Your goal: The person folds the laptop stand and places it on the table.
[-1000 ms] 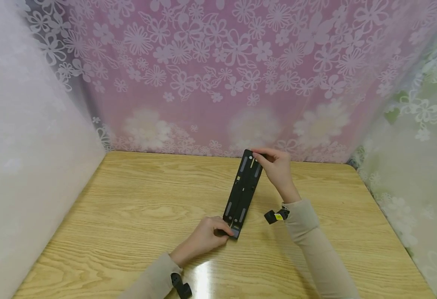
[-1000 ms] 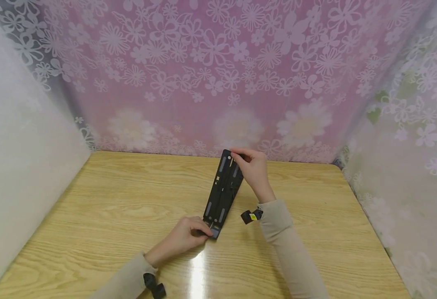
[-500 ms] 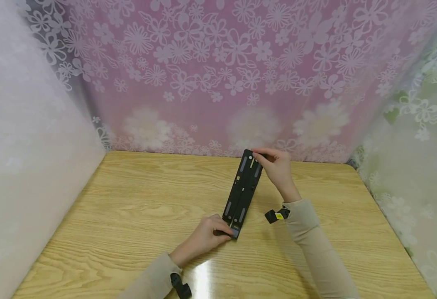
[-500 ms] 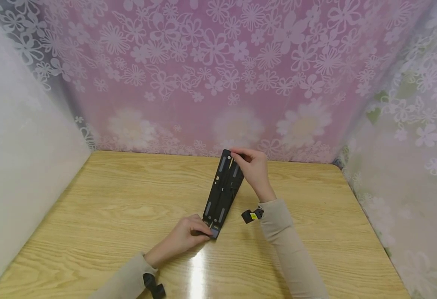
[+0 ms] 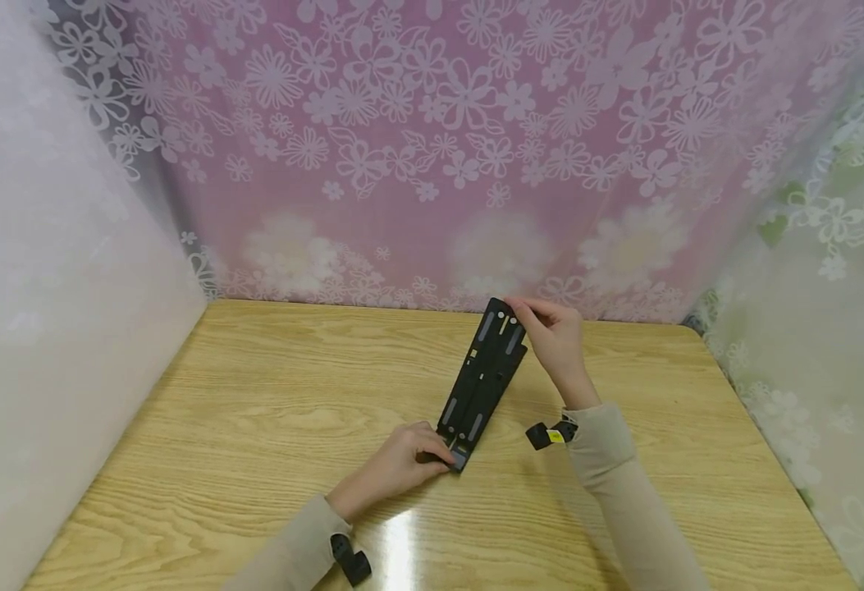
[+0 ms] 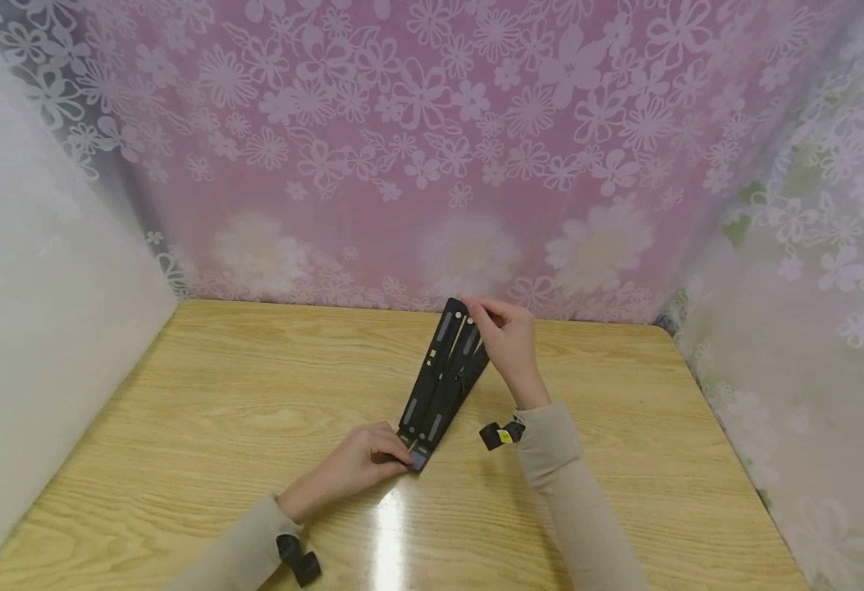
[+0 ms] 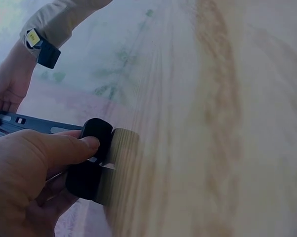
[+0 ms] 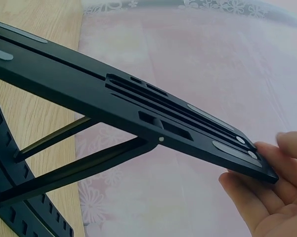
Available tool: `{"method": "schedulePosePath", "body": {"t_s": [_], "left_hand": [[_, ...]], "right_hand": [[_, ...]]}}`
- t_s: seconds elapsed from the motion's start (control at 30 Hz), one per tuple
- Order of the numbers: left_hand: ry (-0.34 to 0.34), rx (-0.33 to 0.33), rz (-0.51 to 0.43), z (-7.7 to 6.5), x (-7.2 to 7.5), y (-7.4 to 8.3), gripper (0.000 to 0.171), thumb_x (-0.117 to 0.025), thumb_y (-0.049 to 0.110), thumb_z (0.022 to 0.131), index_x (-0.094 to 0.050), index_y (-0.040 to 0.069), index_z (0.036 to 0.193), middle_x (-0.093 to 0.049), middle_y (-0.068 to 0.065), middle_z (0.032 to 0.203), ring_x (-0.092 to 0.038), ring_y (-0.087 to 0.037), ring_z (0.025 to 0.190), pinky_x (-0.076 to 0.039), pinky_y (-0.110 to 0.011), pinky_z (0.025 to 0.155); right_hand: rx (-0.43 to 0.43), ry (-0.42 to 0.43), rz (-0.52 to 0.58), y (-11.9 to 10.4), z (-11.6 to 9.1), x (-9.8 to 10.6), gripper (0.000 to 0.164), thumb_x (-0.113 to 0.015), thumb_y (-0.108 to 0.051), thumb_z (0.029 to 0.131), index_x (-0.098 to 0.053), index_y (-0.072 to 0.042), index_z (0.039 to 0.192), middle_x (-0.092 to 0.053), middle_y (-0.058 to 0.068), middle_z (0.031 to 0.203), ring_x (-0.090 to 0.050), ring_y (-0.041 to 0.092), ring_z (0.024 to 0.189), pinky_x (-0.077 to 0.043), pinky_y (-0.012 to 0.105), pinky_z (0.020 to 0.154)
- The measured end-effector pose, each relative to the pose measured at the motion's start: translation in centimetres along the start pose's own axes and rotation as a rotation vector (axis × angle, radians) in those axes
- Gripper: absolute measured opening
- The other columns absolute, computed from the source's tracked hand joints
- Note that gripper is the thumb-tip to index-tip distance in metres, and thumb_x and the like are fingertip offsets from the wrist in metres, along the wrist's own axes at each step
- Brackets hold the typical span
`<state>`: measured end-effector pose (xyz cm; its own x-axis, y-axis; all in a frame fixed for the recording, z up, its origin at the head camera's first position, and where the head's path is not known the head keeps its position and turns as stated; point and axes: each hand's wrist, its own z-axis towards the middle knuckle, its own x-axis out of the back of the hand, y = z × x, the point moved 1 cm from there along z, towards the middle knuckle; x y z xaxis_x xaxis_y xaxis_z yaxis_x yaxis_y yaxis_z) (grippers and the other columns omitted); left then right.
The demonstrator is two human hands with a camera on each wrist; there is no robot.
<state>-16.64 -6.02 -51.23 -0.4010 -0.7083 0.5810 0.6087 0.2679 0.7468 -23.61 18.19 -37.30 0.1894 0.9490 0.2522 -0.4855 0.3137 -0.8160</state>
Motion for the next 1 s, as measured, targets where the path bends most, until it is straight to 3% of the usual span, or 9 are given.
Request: {"method": "schedulePosePath", "body": {"t_s": [0.17,0.37,0.4,0.47,0.57,0.63,0.67,0.8,1.0], "left_hand": [[-0.006,-0.031,0.040,0.1,0.4,0.0,0.011,-0.077,0.002,0.084,-0.079,0.008,0.094,-0.073,0.002,0.094,-0.062,-0.007,0.091,-0.052,-0.024,0.085],[0.005,-0.042,0.104,0.3,0.9,-0.5,0.012,-0.078,0.000,0.082,-0.079,0.008,0.091,-0.074,0.002,0.091,-0.063,-0.008,0.090,-0.052,-0.028,0.088],[0.003,-0.040,0.111,0.4,1.0,-0.6,0.013,-0.078,-0.001,0.082,-0.079,0.008,0.091,-0.074,0.002,0.091,-0.063,-0.008,0.090,-0.052,-0.029,0.088],[-0.003,-0.038,0.124,0.3,1.2,-0.7,0.013,-0.078,-0.001,0.082,-0.079,0.008,0.091,-0.074,0.003,0.090,-0.064,-0.007,0.090,-0.052,-0.030,0.090],[-0.012,-0.053,0.127,0.3,1.6,-0.8,0.013,-0.077,-0.002,0.082,-0.079,0.008,0.091,-0.073,0.002,0.090,-0.064,-0.008,0.089,-0.052,-0.027,0.087],[-0.013,-0.067,0.128,0.3,1.9,-0.8,0.014,-0.077,-0.003,0.082,-0.079,0.007,0.090,-0.073,0.001,0.089,-0.064,-0.009,0.088,-0.053,-0.024,0.083],[-0.013,-0.074,0.130,0.3,1.9,-0.9,0.014,-0.077,-0.004,0.082,-0.079,0.007,0.090,-0.073,0.001,0.089,-0.064,-0.009,0.088,-0.053,-0.023,0.082],[-0.013,-0.065,0.157,0.4,2.3,-1.2,0.015,-0.076,-0.004,0.082,-0.079,0.008,0.090,-0.073,0.001,0.090,-0.064,-0.009,0.089,-0.053,-0.023,0.084],[-0.039,-0.024,0.163,0.7,2.8,-1.5,0.014,-0.075,-0.004,0.083,-0.079,0.008,0.089,-0.072,0.001,0.091,-0.064,-0.010,0.090,-0.053,-0.025,0.085]], "right_hand": [[-0.029,0.002,-0.034,-1.7,-0.4,0.2,0.023,-0.057,-0.005,0.100,-0.071,0.010,0.112,-0.068,0.025,0.115,-0.065,0.018,0.112,-0.048,0.019,0.091],[-0.029,0.021,-0.009,-1.7,-0.6,0.5,0.022,-0.058,-0.004,0.100,-0.072,0.008,0.112,-0.068,0.025,0.114,-0.064,0.034,0.112,-0.049,0.019,0.090],[-0.022,0.026,-0.005,-1.7,-0.6,0.5,0.022,-0.058,-0.004,0.099,-0.072,0.007,0.111,-0.069,0.025,0.113,-0.066,0.030,0.109,-0.049,0.018,0.087],[-0.009,0.031,-0.002,-1.6,-0.7,0.6,0.021,-0.059,-0.004,0.099,-0.072,0.007,0.111,-0.069,0.026,0.110,-0.069,0.017,0.081,-0.048,0.015,0.072],[-0.008,0.043,0.006,-1.4,-0.9,0.7,0.021,-0.059,-0.004,0.099,-0.072,0.007,0.111,-0.070,0.030,0.097,-0.042,-0.002,0.047,-0.035,0.018,0.051],[-0.010,0.052,0.033,-1.3,-1.0,0.7,0.021,-0.058,-0.003,0.099,-0.072,0.008,0.111,-0.068,0.032,0.097,-0.040,-0.006,0.048,-0.037,0.016,0.051],[-0.012,0.059,0.040,-1.2,-1.1,0.8,0.021,-0.058,-0.003,0.099,-0.071,0.009,0.111,-0.068,0.032,0.098,-0.049,-0.008,0.055,-0.041,0.014,0.056],[-0.001,0.079,0.071,-1.0,-1.2,0.9,0.021,-0.058,-0.001,0.098,-0.070,0.013,0.109,-0.067,0.031,0.109,-0.065,0.002,0.101,-0.050,0.016,0.086],[-0.016,0.105,0.088,-0.8,-1.5,1.0,0.021,-0.058,-0.001,0.098,-0.070,0.013,0.109,-0.067,0.030,0.109,-0.066,0.002,0.085,-0.051,0.014,0.075]]}}
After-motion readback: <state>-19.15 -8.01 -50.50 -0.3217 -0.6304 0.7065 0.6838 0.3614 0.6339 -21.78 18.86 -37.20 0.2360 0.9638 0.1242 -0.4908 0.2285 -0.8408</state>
